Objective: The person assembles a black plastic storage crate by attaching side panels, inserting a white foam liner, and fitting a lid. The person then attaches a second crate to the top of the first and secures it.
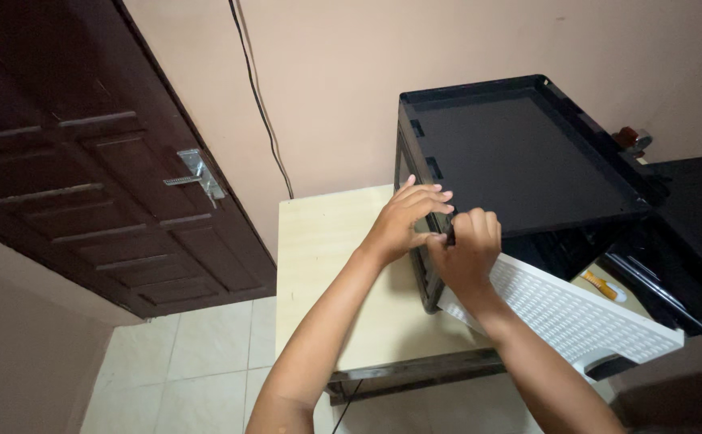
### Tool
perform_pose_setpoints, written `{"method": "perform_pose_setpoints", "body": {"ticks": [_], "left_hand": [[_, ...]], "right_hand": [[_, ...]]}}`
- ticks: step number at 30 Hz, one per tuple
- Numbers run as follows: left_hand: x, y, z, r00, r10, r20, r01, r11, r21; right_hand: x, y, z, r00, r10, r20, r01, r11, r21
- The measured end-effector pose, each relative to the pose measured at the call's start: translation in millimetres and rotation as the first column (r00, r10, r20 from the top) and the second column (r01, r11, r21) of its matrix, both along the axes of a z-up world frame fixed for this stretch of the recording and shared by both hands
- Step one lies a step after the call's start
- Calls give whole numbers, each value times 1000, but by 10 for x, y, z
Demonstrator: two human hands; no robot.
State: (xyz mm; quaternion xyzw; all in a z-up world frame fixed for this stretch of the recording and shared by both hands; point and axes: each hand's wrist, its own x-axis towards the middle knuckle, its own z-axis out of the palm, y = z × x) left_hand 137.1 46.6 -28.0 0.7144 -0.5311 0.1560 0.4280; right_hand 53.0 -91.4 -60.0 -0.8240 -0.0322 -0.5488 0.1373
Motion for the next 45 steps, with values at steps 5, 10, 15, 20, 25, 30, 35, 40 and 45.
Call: {"method": "perform_pose_setpoints", "body": {"ticks": [5,10,15,20,25,30,35,40,45], "left_hand": [[-10,28,24,999,9,45,-9,1000,13],[-110,54,92,999,12,48,-12,1000,15],[-303,125,116,1000,-6,8,7,1000,-16],[-615,-86,-7,981,155,-112,-171,975,-142],[-716,-331,-109,945,249,-211,-296,926,-233],[-843,-435,-134,889,292,-354,-392,884,-254],[-1150,-849,-238,739,600,-307,-669,706,-233],[-1143,-1060,-314,527,661,-534,-812,577,-87],[-756,-772,-487,583,683,-440,-810,533,-245]], "right_hand": [[17,-4,62,998,36,45,-34,998,-51],[-201,15,185,997,47,-57,-50,998,-41],[-845,-124,371,948,137,-287,-168,982,-86],[-1510,-998,694,942,278,-189,-305,943,-132],[-1457,-2254,659,885,142,-443,87,884,458],[-987,-3055,105,864,348,-363,-124,847,517],[-754,-3256,-200,831,479,-282,-248,773,583],[-617,-3021,-207,912,357,-201,-210,829,518],[-726,-2696,-129,981,160,-106,-140,975,170]]}}
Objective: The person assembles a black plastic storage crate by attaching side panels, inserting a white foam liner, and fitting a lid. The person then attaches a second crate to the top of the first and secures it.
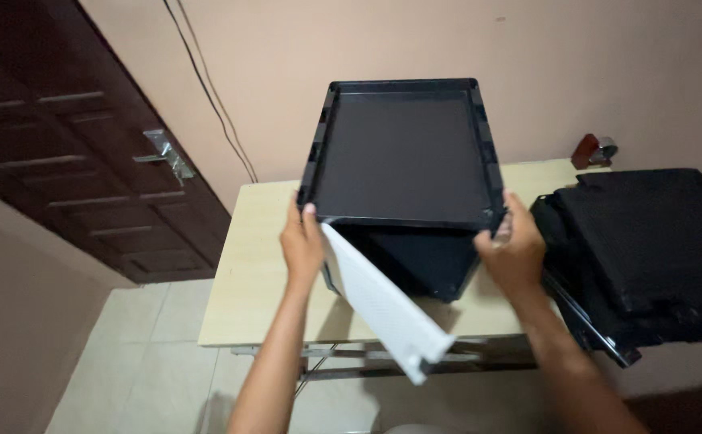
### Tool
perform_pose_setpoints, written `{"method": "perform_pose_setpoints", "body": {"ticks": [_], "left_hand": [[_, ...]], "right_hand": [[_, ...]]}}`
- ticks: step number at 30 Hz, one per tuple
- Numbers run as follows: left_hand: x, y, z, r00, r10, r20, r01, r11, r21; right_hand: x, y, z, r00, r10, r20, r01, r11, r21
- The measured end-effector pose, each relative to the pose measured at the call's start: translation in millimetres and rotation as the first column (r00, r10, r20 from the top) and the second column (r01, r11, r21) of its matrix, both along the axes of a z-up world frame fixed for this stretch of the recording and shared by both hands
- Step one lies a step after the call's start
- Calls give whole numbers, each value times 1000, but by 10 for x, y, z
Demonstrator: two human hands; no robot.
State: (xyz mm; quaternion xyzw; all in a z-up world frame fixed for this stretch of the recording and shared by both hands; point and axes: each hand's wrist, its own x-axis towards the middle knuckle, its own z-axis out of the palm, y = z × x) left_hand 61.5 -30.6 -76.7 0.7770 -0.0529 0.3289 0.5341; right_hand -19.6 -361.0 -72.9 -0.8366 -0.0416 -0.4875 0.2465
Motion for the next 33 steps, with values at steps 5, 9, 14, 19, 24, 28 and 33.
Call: {"method": "perform_pose_setpoints", "body": {"ticks": [5,9,14,19,24,28,33], "left_hand": [[420,683,156,960,189,-205,-144,966,215],[42,1040,765,964,252,-89,-123,715,688],[-1225,309,1144,996,38,-79,1,897,442],[-1674,-878,940,888,46,-458,164,899,406],[-1475,-1200,452,971,37,238,-154,854,496],[-1307,-1219,149,979,-5,205,-93,879,467],[-1250,-1239,18,974,2,227,-100,900,423]], "right_hand": [[-211,526,-63,945,255,-206,-234,964,122],[-270,634,-77,836,532,-135,-523,847,97],[12,340,123,762,583,-282,-619,784,-52],[180,157,354,804,571,-164,-593,753,-286],[263,164,424,723,665,-186,-688,670,-281],[309,174,367,694,705,-143,-714,652,-255],[332,143,273,686,718,-119,-723,653,-225]]}}
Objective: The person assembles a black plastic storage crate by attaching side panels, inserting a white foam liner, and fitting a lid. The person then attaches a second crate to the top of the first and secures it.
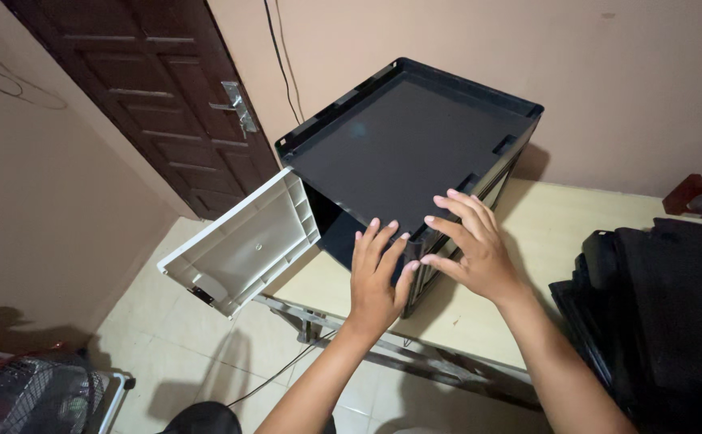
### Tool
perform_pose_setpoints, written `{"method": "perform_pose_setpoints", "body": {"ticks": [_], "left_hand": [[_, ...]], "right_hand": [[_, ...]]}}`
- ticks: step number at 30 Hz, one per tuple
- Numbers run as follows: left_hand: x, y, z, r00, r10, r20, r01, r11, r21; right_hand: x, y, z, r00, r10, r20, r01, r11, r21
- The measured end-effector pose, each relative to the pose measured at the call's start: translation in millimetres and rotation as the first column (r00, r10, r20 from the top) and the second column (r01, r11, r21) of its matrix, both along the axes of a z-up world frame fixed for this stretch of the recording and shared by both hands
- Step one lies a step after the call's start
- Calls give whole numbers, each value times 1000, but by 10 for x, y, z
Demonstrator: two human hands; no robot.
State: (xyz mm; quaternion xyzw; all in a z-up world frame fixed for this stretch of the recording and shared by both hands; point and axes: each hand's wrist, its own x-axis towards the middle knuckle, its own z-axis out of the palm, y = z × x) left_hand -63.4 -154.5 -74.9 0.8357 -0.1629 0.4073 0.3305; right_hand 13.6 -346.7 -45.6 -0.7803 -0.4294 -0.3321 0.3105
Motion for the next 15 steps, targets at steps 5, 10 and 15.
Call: {"method": "perform_pose_setpoints", "body": {"ticks": [5,10,15], "left_hand": [[42,-57,-32,999,30,27,-29,999,-39],[163,-197,-133,993,49,108,-38,994,-101],[268,-244,-191,987,38,157,-17,991,-133]], "right_hand": [[69,18,-52,1000,2,5,-2,1000,-18],[120,3,-87,1000,9,3,-9,1000,-21],[162,3,-54,999,49,-25,-48,999,7]]}}
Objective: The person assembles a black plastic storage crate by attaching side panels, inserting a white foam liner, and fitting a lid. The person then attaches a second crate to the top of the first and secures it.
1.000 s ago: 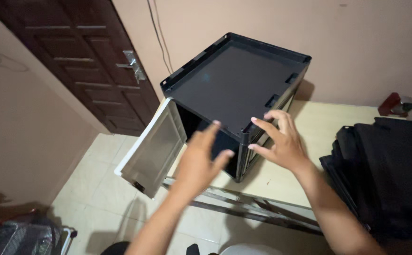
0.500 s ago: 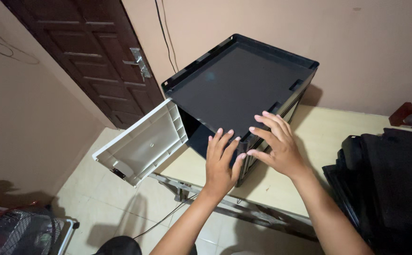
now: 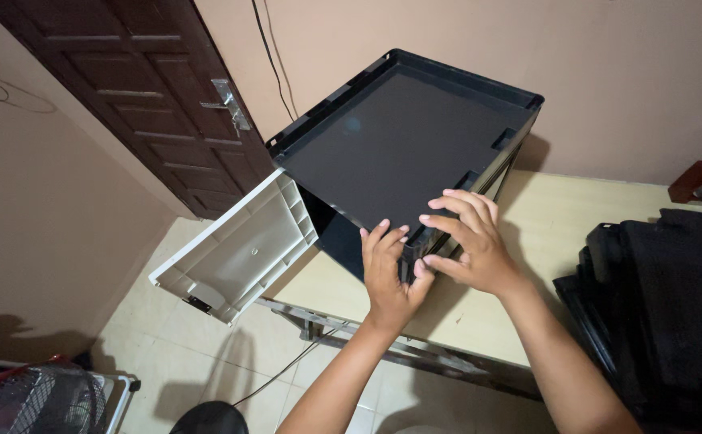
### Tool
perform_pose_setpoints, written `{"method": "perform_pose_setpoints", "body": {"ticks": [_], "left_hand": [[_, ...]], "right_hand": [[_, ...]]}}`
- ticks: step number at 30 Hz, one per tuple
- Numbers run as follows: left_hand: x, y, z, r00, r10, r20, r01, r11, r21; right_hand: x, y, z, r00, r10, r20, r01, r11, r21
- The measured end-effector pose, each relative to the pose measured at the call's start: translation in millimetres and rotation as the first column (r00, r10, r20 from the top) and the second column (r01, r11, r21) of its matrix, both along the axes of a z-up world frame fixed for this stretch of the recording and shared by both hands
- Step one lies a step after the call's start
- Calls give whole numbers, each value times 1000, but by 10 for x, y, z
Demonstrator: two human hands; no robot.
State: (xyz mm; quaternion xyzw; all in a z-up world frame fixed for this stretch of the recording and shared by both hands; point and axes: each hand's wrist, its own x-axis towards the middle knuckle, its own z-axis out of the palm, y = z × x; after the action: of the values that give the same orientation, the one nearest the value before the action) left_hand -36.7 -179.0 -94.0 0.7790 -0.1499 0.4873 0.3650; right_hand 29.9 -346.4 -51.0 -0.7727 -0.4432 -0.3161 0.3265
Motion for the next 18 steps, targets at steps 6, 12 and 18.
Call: {"method": "perform_pose_setpoints", "body": {"ticks": [6,12,18], "left_hand": [[-4,43,49,999,-36,12,36,999,-8],[21,0,45,1000,12,14,-12,1000,2],[75,-23,-9,998,2,57,0,999,-33]], "right_hand": [[63,-75,116,990,78,-115,-83,996,-43],[151,-62,157,982,82,-170,-95,993,-68],[241,-45,180,970,84,-229,-113,987,-115]]}}
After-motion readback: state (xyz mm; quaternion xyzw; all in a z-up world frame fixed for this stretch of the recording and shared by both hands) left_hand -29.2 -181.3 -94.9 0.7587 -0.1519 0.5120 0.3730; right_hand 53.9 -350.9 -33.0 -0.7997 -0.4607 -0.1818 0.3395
